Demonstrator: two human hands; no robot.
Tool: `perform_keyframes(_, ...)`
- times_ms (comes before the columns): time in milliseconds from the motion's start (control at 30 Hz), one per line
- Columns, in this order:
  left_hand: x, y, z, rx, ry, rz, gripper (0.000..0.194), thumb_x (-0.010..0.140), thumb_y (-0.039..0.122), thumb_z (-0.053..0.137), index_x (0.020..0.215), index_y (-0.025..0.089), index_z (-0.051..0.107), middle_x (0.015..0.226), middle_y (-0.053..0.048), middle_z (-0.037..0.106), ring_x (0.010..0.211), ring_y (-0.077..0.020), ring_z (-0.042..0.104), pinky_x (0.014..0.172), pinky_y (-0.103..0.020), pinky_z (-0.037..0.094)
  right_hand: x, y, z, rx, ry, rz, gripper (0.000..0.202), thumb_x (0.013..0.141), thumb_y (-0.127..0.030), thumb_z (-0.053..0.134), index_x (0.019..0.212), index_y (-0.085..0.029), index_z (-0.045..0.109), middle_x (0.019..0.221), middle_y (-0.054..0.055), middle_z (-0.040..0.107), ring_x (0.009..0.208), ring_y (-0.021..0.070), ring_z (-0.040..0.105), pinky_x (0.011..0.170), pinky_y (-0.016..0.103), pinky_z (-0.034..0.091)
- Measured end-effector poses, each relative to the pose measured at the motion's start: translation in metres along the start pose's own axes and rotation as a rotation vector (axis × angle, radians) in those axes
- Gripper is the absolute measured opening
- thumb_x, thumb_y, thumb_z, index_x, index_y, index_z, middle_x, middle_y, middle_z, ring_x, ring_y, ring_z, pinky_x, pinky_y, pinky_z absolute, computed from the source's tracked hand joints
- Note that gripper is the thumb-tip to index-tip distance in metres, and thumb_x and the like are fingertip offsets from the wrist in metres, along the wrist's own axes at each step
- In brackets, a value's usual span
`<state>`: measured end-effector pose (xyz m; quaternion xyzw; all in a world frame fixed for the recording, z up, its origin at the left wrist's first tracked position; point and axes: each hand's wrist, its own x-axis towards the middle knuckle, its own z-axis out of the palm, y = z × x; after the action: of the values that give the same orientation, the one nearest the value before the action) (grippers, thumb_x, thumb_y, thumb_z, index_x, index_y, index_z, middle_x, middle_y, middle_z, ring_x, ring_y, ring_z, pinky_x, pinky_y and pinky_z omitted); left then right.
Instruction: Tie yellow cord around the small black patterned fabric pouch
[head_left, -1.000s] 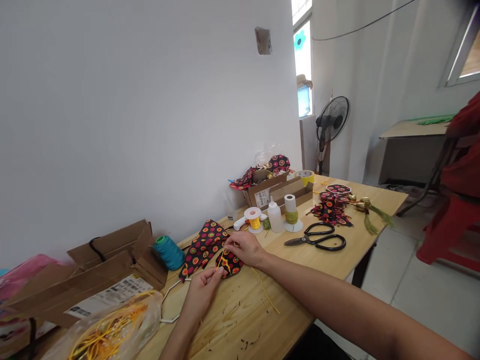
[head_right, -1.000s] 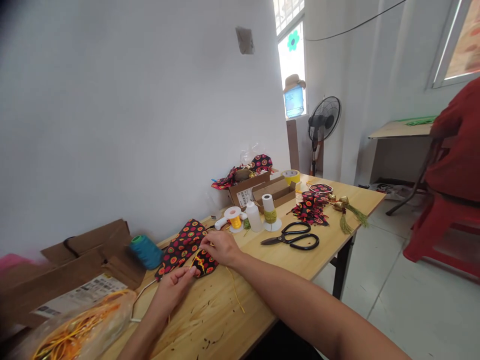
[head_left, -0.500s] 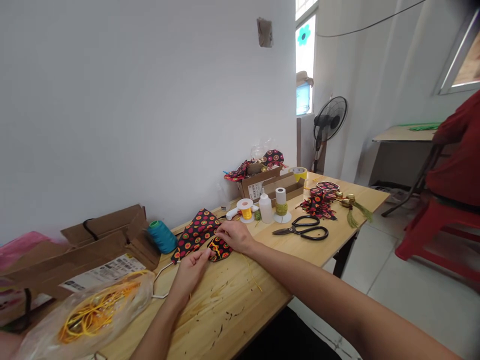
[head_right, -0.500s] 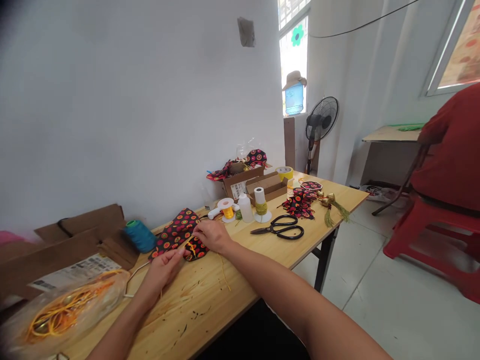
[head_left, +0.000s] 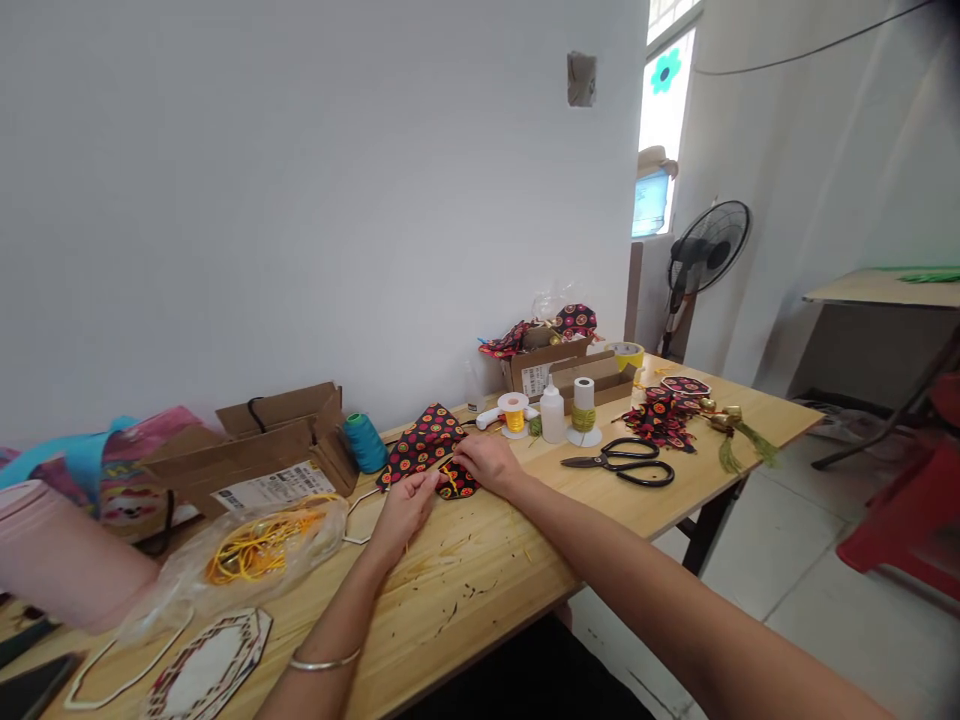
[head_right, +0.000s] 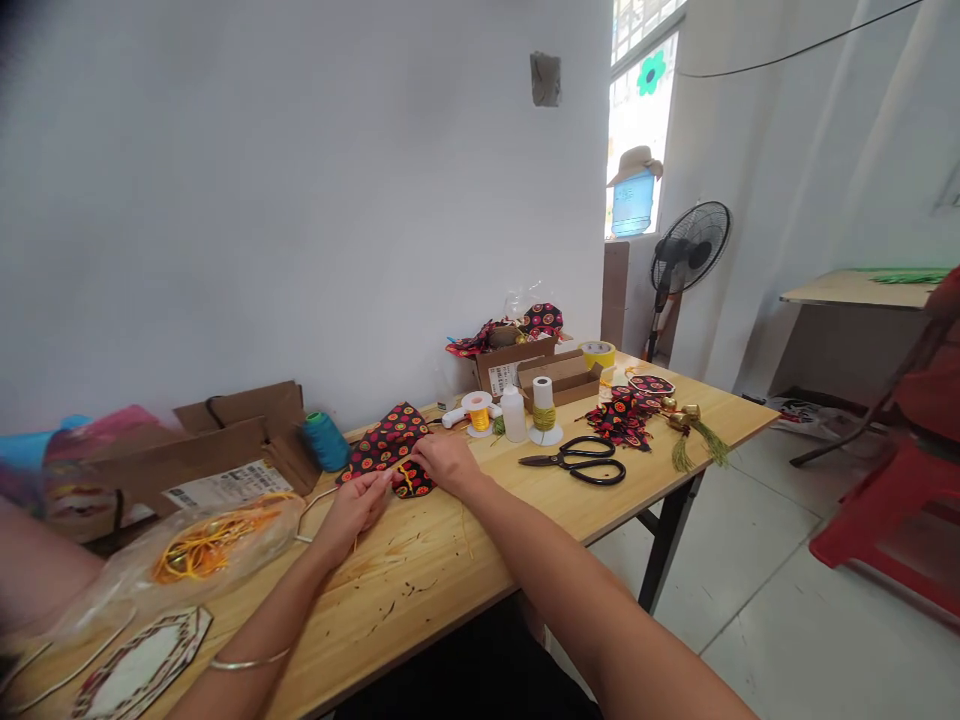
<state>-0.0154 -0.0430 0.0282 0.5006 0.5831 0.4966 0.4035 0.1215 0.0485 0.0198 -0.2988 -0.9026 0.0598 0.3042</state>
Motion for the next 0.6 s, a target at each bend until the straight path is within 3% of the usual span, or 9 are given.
perform_keyframes(600,-0.0015,0.0027,-0.0008,-0.145,-0.003,-0.002,0.033,0.063,0.047,0.057,0.068,0.014,0.055,0.034,0.015,0.022,0.026,-0.0013,0.013,0.028,-0.015,0.008,-0.0022,-0.0042,-0.0022,-0.043,-0.065,0.011,0.02,0.084,-0.027,0.043,0.092,-0.013,0.054,0.09,0.004,0.057,0.08,0.0143,0.055,0.07,0.034,0.046)
